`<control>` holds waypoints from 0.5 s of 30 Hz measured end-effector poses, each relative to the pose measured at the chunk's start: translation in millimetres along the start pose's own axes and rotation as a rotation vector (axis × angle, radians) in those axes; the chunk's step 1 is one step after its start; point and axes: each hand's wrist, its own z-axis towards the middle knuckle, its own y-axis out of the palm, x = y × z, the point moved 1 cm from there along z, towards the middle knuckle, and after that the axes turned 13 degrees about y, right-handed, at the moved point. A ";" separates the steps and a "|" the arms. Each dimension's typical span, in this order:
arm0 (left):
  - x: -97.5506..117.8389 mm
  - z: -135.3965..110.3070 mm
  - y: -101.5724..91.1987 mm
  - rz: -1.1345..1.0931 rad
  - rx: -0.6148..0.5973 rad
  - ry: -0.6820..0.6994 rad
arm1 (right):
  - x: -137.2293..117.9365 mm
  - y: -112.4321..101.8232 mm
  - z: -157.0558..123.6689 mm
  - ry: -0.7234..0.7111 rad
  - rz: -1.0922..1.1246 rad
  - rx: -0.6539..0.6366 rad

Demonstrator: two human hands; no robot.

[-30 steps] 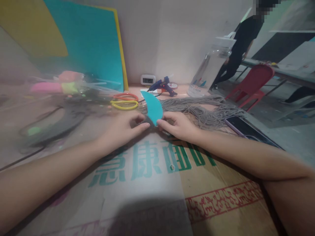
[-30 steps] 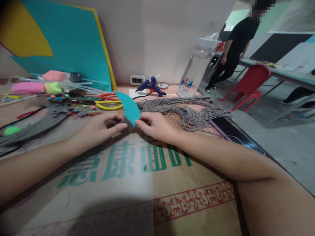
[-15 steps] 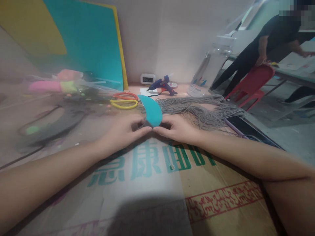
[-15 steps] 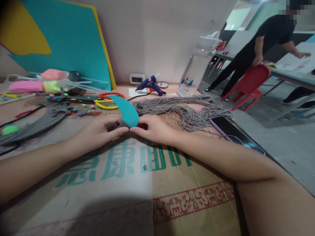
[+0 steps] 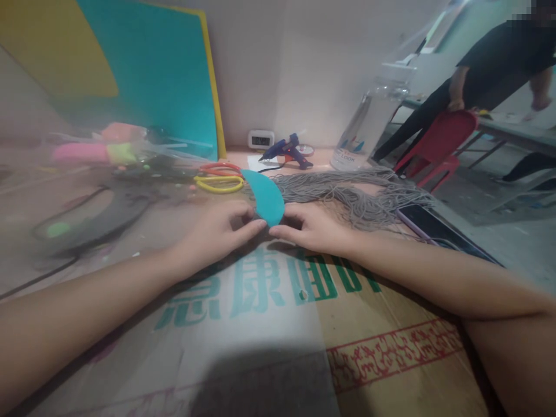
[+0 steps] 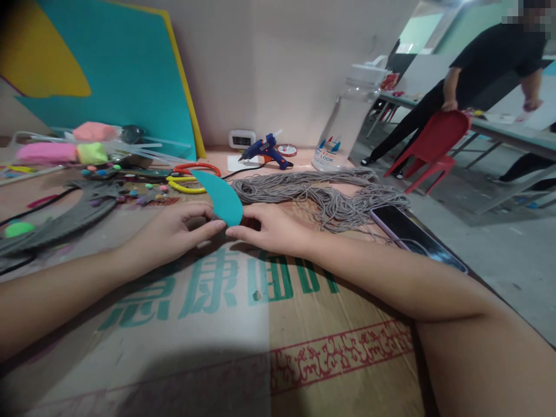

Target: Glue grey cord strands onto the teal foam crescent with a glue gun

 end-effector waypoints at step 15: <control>-3.3 -0.3 1.9 -0.029 -0.006 0.020 | -0.6 -2.1 0.8 0.000 -0.028 0.027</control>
